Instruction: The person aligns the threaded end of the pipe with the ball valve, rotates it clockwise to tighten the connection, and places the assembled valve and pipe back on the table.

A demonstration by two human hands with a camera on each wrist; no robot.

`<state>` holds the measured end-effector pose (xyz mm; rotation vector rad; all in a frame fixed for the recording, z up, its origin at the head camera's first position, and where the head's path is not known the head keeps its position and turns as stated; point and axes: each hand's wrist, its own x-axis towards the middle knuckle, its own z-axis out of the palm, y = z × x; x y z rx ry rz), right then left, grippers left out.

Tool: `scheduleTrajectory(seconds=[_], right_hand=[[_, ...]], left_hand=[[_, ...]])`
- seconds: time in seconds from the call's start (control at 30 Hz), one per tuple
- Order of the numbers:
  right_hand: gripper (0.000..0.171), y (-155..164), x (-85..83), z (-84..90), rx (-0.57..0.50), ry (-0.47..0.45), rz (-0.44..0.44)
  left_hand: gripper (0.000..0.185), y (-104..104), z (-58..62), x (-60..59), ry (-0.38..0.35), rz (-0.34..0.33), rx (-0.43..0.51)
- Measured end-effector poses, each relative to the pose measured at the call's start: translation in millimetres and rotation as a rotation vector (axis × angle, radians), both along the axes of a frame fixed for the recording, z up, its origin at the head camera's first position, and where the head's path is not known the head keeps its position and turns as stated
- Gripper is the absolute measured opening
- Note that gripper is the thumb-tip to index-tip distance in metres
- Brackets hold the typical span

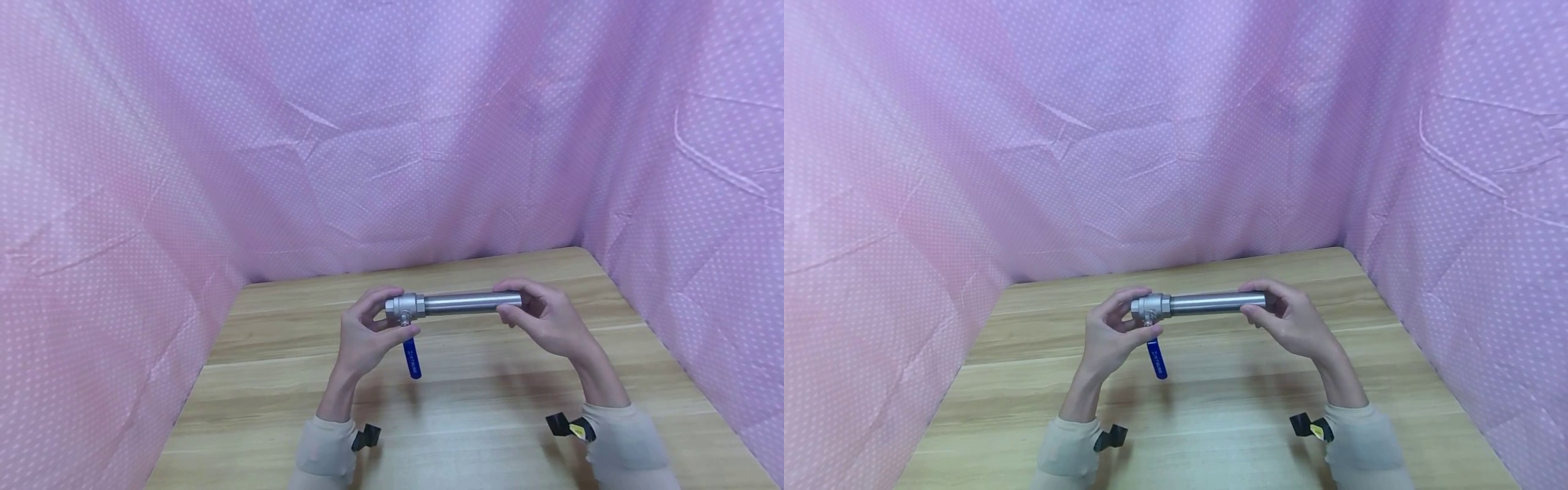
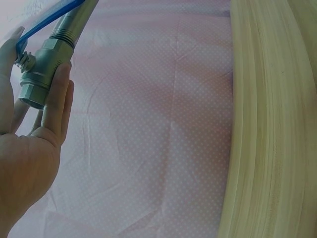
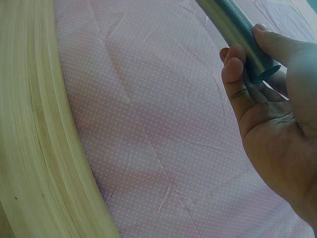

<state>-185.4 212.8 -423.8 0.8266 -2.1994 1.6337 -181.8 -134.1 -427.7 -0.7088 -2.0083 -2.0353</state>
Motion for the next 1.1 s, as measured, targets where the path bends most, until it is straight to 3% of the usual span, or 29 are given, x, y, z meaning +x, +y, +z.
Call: scheduleTrajectory(seconds=[0.27, 0.47, 0.7, 0.9, 1.1], right_hand=[[0.035, -0.4, -1.6, -0.3, 0.017, -0.015, 0.007], [0.047, 0.4, -3.1, -0.9, -0.001, -0.018, 0.066], [0.045, 0.8, -3.7, -1.8, -0.049, 0.001, 0.104], [0.044, 0.3, -2.0, -2.8, -0.081, 0.009, 0.095], [0.042, 1.0, -0.8, -2.3, -0.048, 0.001, 0.052]], left_hand=[[0.064, -1.4, -0.4, 1.3, 0.018, 0.017, -0.021], [0.064, -1.2, -0.1, 1.5, 0.018, 0.021, -0.022], [0.063, -0.3, 0.0, 0.8, 0.021, 0.029, -0.026], [0.063, 0.5, -0.1, 0.2, 0.022, 0.022, -0.025], [0.063, 0.3, -0.3, 0.3, 0.038, 0.025, -0.029]])
